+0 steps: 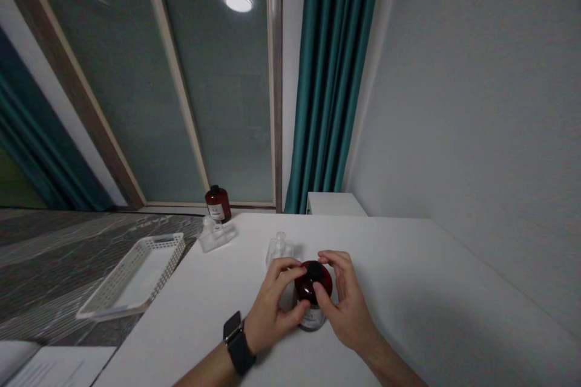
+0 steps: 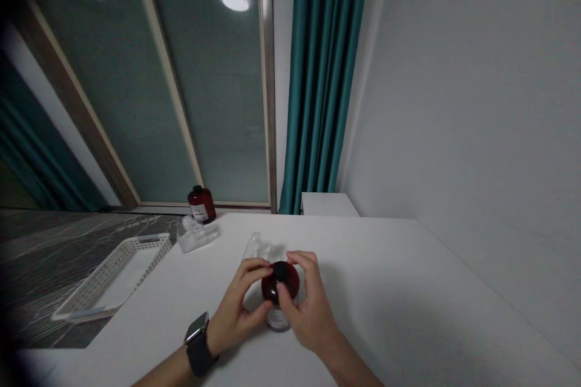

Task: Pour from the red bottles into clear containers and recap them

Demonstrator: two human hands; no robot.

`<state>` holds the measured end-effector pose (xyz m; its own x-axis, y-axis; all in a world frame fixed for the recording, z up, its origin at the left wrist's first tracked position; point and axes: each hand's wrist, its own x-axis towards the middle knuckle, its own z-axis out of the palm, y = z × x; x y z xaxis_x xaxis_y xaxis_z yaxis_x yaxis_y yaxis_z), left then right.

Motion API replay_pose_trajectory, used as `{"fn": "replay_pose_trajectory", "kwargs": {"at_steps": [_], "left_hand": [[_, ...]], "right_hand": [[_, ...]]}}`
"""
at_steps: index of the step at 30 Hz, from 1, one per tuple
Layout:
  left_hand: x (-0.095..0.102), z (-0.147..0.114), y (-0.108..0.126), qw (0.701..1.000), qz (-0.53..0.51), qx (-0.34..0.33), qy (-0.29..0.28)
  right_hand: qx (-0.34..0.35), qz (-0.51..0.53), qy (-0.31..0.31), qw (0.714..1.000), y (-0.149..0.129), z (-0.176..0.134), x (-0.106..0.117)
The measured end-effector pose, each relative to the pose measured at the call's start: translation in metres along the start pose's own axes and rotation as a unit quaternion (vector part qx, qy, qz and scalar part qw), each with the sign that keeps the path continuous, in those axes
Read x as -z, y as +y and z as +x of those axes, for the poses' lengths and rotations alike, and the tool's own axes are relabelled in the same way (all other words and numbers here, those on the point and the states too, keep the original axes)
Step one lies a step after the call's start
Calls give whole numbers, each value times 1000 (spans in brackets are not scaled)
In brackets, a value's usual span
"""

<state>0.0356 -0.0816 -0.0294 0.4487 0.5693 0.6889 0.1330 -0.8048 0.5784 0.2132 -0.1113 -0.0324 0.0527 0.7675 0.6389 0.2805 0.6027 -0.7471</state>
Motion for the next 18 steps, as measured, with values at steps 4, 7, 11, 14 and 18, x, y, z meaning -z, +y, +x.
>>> {"fn": "replay_pose_trajectory", "kwargs": {"at_steps": [4,7,11,14,18], "left_hand": [[0,1,0,1000,3,-3,5],[-1,1,0,1000,2,-3,6],[-1,-1,-1,1000,4,-2,6],[0,-1,-1,1000,4,-1,4],[0,-1,0,1000,0,4,1]], "right_hand": [[16,-5,-6,1000,-1,1,1],[3,5,-19,1000,-2,0,1],[-17,14,-32,999,-1,-1,0],[-6,7,-5,1000,1,-1,0],[5,11,-1,1000,1,1,1]]}}
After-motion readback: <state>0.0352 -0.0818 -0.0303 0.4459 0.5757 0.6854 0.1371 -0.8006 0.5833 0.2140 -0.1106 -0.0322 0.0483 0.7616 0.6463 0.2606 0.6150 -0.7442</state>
